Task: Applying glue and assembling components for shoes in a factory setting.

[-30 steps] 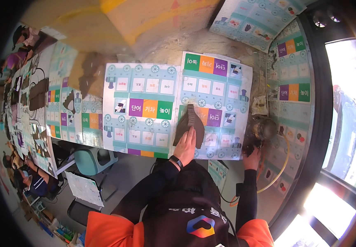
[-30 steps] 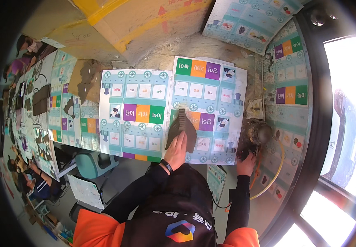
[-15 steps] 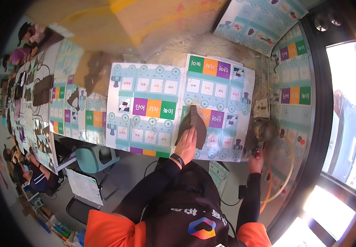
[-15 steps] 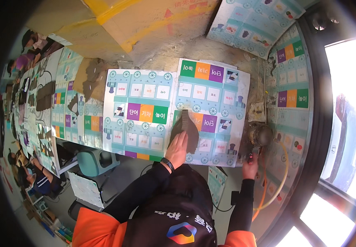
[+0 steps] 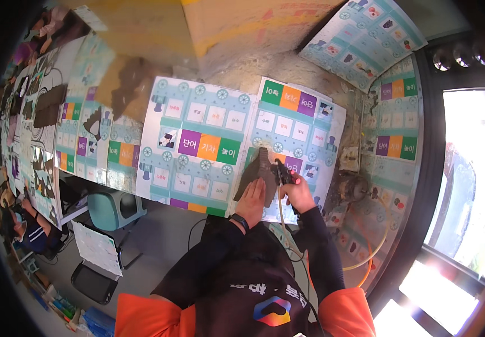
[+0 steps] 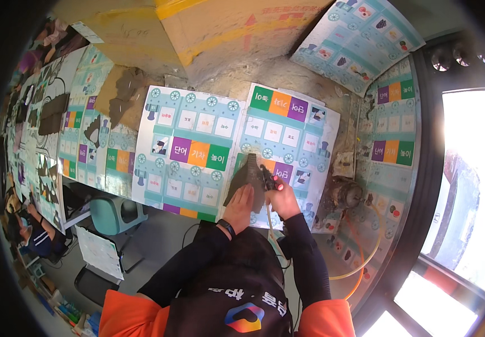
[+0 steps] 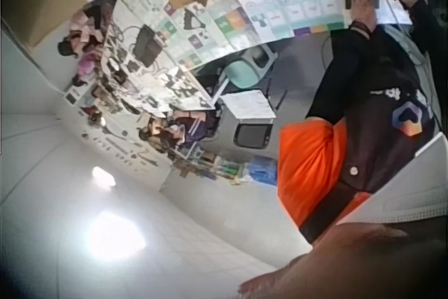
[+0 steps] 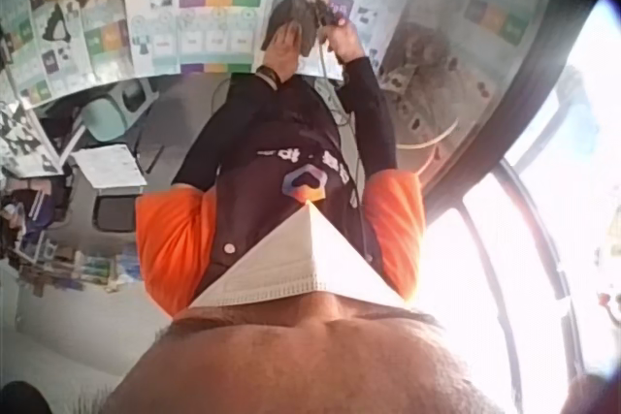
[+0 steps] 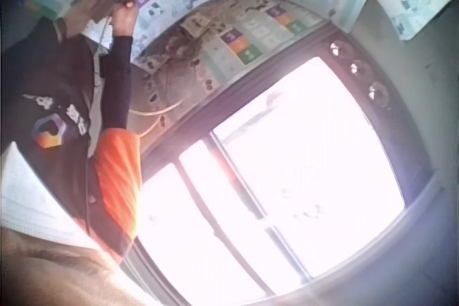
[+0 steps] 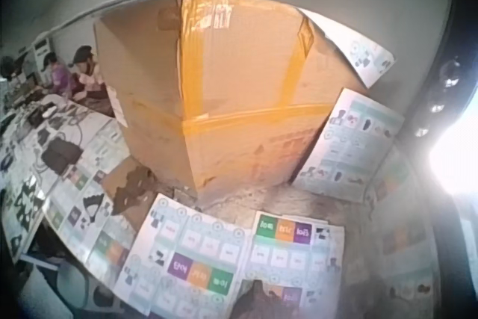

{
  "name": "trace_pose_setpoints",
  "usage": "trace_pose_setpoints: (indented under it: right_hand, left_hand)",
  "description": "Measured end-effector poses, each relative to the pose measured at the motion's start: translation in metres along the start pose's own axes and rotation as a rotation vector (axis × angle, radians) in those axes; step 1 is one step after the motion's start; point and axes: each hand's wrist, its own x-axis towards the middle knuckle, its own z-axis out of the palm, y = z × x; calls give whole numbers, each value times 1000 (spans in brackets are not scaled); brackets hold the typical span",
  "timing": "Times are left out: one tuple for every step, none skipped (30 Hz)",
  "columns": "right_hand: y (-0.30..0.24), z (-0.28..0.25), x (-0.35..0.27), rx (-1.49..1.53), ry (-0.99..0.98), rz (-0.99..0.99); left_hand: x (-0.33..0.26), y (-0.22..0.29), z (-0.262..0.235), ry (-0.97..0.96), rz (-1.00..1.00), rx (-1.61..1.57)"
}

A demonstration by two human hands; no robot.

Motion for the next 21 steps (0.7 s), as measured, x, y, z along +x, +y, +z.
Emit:
trace_pose_setpoints:
  right_hand:
    - [-4, 2, 6, 43, 36, -41]
    - [-7, 0, 8, 6, 74, -48]
    - [-11, 0, 13, 3, 72, -48]
    - [-14, 0, 16, 11, 89, -74]
    - [-17, 0, 19, 19, 107, -101]
    - [-20, 0, 22, -20, 113, -106]
    - [-21, -1, 24, -22, 113, -105]
    - [-21, 0, 25, -59, 117, -93]
    - [-25, 1, 26, -96, 119, -82]
    - [-29, 3, 26, -97, 117, -83]
    - [-33, 4, 25, -64, 125, -79]
    - [-36, 5, 24, -32, 135, -75]
    - [-36, 6, 25, -33, 135, -75]
    - [-35, 6, 27, -31, 134, -97]
    - [-36, 7, 27, -30, 132, -120]
    - [-37, 8, 27, -31, 131, -119]
    - [-37, 8, 28, -15, 113, -73]
    - [-38, 8, 28, 2, 94, -27]
    - [-37, 8, 28, 1, 93, -26]
    - [-35, 9, 30, 4, 91, -24]
    - [-33, 8, 31, 7, 91, -22]
  left_hand:
    - [0, 0, -1, -5, 7, 16]
    - [1, 0, -1, -10, 14, 32]
    - [0, 0, -1, -8, 12, 31]
    - [0, 0, -1, -2, 14, 37]
    - [0, 0, -1, 4, 17, 44]
    - [0, 0, -1, 4, 15, 42]
    - [0, 0, -1, 3, 17, 56]
    - [0, 0, -1, 1, 18, 71]
    - [0, -1, -1, 2, 16, 71]
    - [0, -1, -1, 28, 18, 44]
    - [0, -1, -1, 55, 21, 18]
    - [0, 0, 0, 55, 21, 17]
    - [0, 0, 0, 64, 22, 17]
    - [0, 1, 0, 73, 23, 17]
    - [0, 1, 0, 73, 22, 17]
    - [0, 1, 0, 76, 25, 19]
    - [0, 0, 0, 78, 29, 21]
    - [0, 0, -1, 78, 27, 21]
    - [0, 0, -2, 49, 25, 41]
    - [0, 0, -4, 19, 23, 60]
    - [0, 1, -3, 18, 24, 60]
